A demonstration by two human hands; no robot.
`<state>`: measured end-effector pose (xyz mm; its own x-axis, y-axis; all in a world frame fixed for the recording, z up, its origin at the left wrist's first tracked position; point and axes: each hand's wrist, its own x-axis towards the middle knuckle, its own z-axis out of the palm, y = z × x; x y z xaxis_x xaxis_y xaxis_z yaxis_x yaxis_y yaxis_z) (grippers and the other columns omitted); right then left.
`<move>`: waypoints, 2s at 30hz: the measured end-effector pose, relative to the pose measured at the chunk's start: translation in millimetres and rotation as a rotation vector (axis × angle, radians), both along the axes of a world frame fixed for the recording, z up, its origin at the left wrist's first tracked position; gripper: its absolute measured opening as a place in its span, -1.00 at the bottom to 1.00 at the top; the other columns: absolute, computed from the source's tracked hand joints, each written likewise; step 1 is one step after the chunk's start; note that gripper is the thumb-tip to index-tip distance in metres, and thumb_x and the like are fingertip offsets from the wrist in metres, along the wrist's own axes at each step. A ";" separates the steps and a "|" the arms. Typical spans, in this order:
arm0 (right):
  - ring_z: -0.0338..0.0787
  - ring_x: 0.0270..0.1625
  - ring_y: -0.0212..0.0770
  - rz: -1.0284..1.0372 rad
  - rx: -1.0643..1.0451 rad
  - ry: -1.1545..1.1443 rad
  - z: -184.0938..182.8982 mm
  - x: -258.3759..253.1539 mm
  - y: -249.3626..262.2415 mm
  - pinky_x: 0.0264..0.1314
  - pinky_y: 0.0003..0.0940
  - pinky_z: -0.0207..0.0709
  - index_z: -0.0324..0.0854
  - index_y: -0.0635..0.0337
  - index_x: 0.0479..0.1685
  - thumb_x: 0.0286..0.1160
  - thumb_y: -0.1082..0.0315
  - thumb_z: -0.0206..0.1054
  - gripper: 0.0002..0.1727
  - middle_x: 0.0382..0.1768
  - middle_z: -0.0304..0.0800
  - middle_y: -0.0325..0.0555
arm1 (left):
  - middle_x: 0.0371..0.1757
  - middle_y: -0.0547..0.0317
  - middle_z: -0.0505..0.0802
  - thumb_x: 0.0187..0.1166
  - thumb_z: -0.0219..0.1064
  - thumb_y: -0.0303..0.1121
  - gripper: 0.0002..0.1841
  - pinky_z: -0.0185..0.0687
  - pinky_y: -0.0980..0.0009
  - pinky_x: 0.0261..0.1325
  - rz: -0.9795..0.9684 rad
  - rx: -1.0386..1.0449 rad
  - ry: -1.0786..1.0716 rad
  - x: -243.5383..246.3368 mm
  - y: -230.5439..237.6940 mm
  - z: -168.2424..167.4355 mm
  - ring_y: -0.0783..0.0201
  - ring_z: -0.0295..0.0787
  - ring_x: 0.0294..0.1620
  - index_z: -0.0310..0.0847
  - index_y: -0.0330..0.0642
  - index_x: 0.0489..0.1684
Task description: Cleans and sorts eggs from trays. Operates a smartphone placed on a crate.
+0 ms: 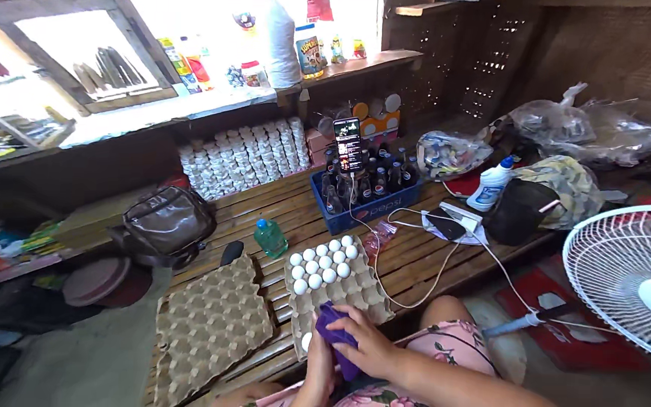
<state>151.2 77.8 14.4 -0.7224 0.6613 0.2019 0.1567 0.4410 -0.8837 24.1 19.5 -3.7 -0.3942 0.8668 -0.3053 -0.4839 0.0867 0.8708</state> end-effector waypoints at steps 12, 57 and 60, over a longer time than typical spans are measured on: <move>0.50 0.60 -0.05 -0.090 -0.046 0.245 6.7 16.7 29.7 0.60 -0.16 0.46 0.69 0.14 0.29 0.54 0.20 0.40 -0.61 0.51 0.49 0.25 | 0.10 0.01 0.77 0.86 -0.24 0.00 -0.42 0.76 0.27 0.11 -0.077 -0.025 0.129 7.5 33.2 30.6 0.28 0.79 0.05 0.14 -0.32 0.57; 0.52 0.55 -0.21 -0.183 0.044 0.198 3.5 12.0 43.7 0.58 -0.28 0.46 0.58 0.08 0.37 0.71 0.03 0.22 -0.57 0.46 0.53 0.12 | 0.13 0.05 0.70 0.84 -0.19 0.11 -0.37 0.67 0.36 0.27 -0.165 0.157 0.288 13.6 44.2 18.3 0.41 0.70 0.15 0.33 -0.39 0.33; 0.56 0.50 -0.14 -0.198 -0.137 0.154 17.4 13.6 60.7 0.57 -0.17 0.44 0.67 0.26 0.29 0.67 0.10 0.24 -0.55 0.38 0.62 0.15 | 0.20 0.00 0.73 0.85 -0.15 0.00 -0.41 0.69 0.31 0.31 -0.264 0.164 0.302 16.7 42.5 19.8 0.35 0.73 0.21 0.34 -0.42 0.44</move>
